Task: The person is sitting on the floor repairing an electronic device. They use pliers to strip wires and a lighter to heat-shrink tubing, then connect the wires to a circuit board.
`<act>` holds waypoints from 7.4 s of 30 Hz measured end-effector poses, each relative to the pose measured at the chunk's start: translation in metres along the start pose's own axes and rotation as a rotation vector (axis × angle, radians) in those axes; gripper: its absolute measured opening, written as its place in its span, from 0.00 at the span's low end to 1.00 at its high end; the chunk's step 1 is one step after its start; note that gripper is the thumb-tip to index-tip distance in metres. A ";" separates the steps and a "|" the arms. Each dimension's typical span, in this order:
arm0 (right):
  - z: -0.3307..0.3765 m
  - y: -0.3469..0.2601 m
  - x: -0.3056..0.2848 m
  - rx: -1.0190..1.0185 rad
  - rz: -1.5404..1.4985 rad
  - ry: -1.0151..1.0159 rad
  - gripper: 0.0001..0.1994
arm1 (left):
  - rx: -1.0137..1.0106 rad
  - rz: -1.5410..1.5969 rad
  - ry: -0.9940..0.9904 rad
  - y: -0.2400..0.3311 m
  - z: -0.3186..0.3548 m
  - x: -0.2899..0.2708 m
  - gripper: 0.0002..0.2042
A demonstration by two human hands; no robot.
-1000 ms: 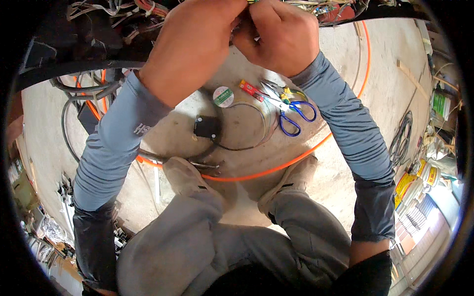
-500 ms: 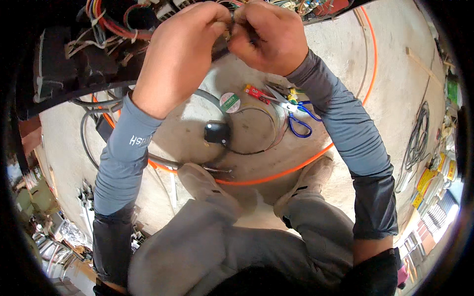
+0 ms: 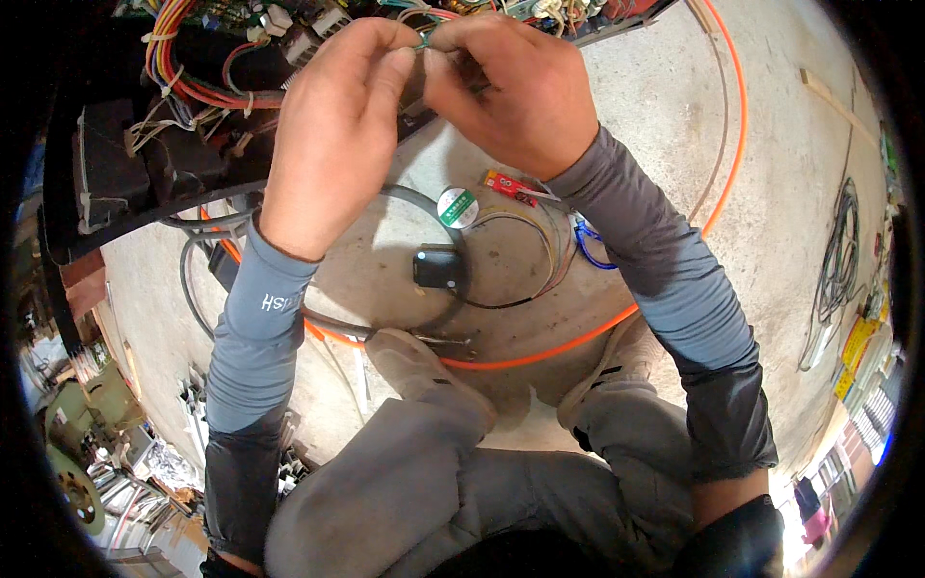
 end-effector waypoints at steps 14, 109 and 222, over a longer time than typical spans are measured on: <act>-0.007 -0.012 0.002 -0.173 0.366 -0.058 0.11 | 0.187 -0.223 -0.098 0.015 -0.006 -0.003 0.09; -0.005 -0.010 0.008 0.102 -0.152 0.117 0.09 | -0.057 0.195 0.298 -0.012 0.013 0.014 0.08; -0.015 0.019 0.009 -0.134 0.053 -0.135 0.12 | -0.193 -0.064 0.282 0.009 0.014 0.023 0.09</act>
Point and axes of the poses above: each hand's wrist, its own z-axis away from the middle knuckle, its own x-axis out of the palm, y = z × x, the point moved 4 cm from there along -z, towards the middle knuckle, and after that the axes turned 9 degrees about x, right-handed, at the moved point
